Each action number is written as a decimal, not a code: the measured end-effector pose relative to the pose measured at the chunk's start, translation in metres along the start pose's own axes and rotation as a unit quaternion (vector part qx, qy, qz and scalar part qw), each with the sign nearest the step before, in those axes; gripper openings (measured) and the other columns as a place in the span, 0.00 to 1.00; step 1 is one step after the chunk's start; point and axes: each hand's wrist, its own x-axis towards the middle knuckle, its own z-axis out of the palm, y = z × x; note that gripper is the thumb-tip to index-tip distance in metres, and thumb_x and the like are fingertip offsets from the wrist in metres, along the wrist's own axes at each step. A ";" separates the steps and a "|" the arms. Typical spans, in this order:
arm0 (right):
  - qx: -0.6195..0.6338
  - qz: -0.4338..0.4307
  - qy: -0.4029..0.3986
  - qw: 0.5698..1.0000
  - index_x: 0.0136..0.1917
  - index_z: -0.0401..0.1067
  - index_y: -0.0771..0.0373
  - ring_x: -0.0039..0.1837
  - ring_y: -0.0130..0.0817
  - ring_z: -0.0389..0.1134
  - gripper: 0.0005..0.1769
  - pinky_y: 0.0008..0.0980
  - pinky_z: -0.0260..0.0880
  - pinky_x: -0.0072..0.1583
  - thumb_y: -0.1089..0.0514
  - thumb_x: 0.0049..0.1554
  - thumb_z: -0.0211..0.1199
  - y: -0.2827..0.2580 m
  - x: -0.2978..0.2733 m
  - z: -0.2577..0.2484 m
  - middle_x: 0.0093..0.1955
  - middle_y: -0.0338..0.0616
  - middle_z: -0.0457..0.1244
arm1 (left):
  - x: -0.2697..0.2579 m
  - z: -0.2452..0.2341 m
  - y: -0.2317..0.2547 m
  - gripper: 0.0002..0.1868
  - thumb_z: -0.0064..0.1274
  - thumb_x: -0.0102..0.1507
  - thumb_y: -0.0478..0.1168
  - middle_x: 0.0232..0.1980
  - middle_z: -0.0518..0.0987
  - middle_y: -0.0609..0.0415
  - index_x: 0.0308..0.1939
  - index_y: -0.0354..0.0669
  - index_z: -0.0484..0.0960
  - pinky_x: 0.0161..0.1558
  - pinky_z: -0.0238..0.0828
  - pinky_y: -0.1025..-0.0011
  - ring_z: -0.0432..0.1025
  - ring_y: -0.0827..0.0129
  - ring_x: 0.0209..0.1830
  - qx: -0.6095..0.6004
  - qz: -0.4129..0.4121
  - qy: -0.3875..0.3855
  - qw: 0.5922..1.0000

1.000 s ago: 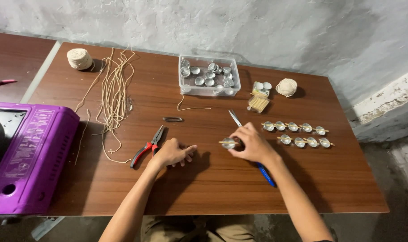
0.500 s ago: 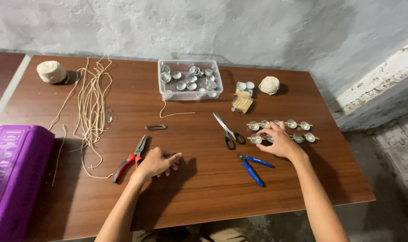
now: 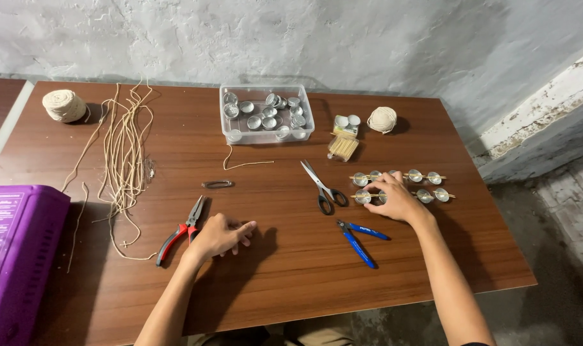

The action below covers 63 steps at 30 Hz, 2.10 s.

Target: Preparing candle wicks by threading them through metal tabs and crimping them with pliers.

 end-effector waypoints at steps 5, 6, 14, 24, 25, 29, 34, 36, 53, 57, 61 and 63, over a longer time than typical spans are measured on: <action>-0.003 0.004 -0.008 1.000 0.57 0.78 0.43 0.67 0.40 0.54 0.27 0.43 0.55 0.73 0.40 0.44 0.76 0.006 0.002 0.007 0.57 0.36 0.62 | 0.003 0.001 -0.002 0.23 0.55 0.62 0.53 0.32 0.89 0.48 0.37 0.33 0.89 0.13 0.66 0.77 0.74 0.69 0.13 0.006 0.001 0.000 1.000; -0.014 0.006 -0.009 1.000 0.57 0.78 0.42 0.67 0.39 0.54 0.27 0.43 0.54 0.73 0.38 0.44 0.76 0.009 0.004 0.009 0.56 0.35 0.62 | 0.003 0.001 -0.002 0.23 0.55 0.62 0.53 0.32 0.89 0.48 0.36 0.33 0.89 0.13 0.66 0.78 0.74 0.69 0.13 0.007 0.003 -0.001 1.000; -0.006 0.007 -0.015 1.000 0.57 0.78 0.44 0.69 0.42 0.53 0.27 0.43 0.53 0.74 0.41 0.44 0.76 0.005 0.000 0.005 0.57 0.37 0.62 | 0.003 0.001 -0.005 0.23 0.55 0.62 0.52 0.32 0.89 0.47 0.37 0.32 0.89 0.13 0.67 0.77 0.76 0.69 0.15 -0.003 0.003 -0.004 1.000; -0.026 0.023 -0.030 0.999 0.58 0.78 0.43 0.71 0.40 0.53 0.27 0.40 0.51 0.75 0.41 0.45 0.75 -0.008 -0.006 -0.010 0.59 0.36 0.63 | 0.002 0.001 -0.004 0.22 0.55 0.61 0.51 0.32 0.89 0.47 0.38 0.32 0.89 0.14 0.68 0.77 0.77 0.68 0.16 -0.003 0.006 -0.004 1.000; -0.026 0.023 -0.029 0.999 0.58 0.78 0.43 0.71 0.40 0.53 0.27 0.40 0.51 0.75 0.41 0.45 0.75 -0.006 -0.006 -0.008 0.59 0.36 0.63 | 0.002 0.001 -0.003 0.22 0.55 0.61 0.51 0.32 0.89 0.47 0.38 0.32 0.89 0.14 0.68 0.77 0.77 0.68 0.16 -0.003 0.006 -0.004 1.000; -0.041 0.026 -0.028 0.998 0.58 0.78 0.43 0.70 0.39 0.54 0.28 0.39 0.52 0.74 0.40 0.44 0.75 -0.003 -0.005 -0.007 0.59 0.36 0.63 | 0.004 0.001 -0.006 0.21 0.55 0.61 0.49 0.32 0.89 0.47 0.38 0.31 0.89 0.14 0.69 0.76 0.77 0.68 0.17 -0.002 0.010 -0.007 1.000; -0.037 0.033 -0.030 0.998 0.60 0.77 0.42 0.70 0.39 0.53 0.31 0.39 0.52 0.74 0.39 0.43 0.76 -0.002 -0.006 -0.008 0.59 0.35 0.63 | 0.006 0.002 -0.008 0.20 0.56 0.60 0.49 0.32 0.89 0.47 0.37 0.32 0.89 0.15 0.70 0.75 0.77 0.67 0.17 -0.004 0.007 -0.009 1.000; -0.045 0.028 -0.017 0.998 0.61 0.76 0.43 0.69 0.40 0.53 0.32 0.39 0.53 0.73 0.39 0.43 0.76 -0.002 -0.007 -0.008 0.60 0.37 0.63 | 0.005 0.002 -0.007 0.20 0.56 0.60 0.49 0.33 0.88 0.46 0.38 0.32 0.89 0.15 0.70 0.76 0.78 0.67 0.18 -0.009 0.013 -0.008 1.000; 0.012 -0.160 0.182 0.970 0.54 0.77 0.50 0.50 0.40 0.69 0.17 0.41 0.68 0.58 0.46 0.52 0.71 -0.086 0.095 -0.026 0.45 0.38 0.68 | 0.059 0.019 -0.012 0.22 0.53 0.63 0.59 0.30 0.85 0.47 0.34 0.44 0.87 0.38 0.79 0.54 0.81 0.47 0.35 0.149 0.216 0.195 0.945; -0.050 -0.151 0.227 0.961 0.53 0.76 0.43 0.50 0.34 0.67 0.13 0.34 0.68 0.55 0.43 0.55 0.67 -0.105 0.186 -0.018 0.44 0.29 0.65 | 0.075 0.028 -0.020 0.20 0.49 0.64 0.60 0.28 0.85 0.48 0.35 0.53 0.87 0.38 0.80 0.55 0.82 0.48 0.33 0.276 0.249 0.233 0.899; -0.096 -0.112 0.180 0.973 0.51 0.78 0.50 0.53 0.43 0.68 0.15 0.40 0.68 0.56 0.44 0.52 0.68 -0.109 0.260 -0.004 0.46 0.37 0.68 | 0.090 0.031 -0.034 0.19 0.49 0.63 0.62 0.24 0.83 0.50 0.33 0.56 0.85 0.34 0.79 0.58 0.81 0.51 0.29 0.277 0.269 0.250 0.888; -0.134 -0.090 0.113 0.980 0.54 0.80 0.50 0.56 0.46 0.67 0.22 0.42 0.64 0.61 0.40 0.50 0.68 -0.103 0.291 0.008 0.51 0.39 0.69 | 0.094 0.032 -0.036 0.20 0.49 0.62 0.63 0.24 0.83 0.50 0.33 0.56 0.85 0.33 0.79 0.59 0.82 0.52 0.28 0.282 0.280 0.251 0.883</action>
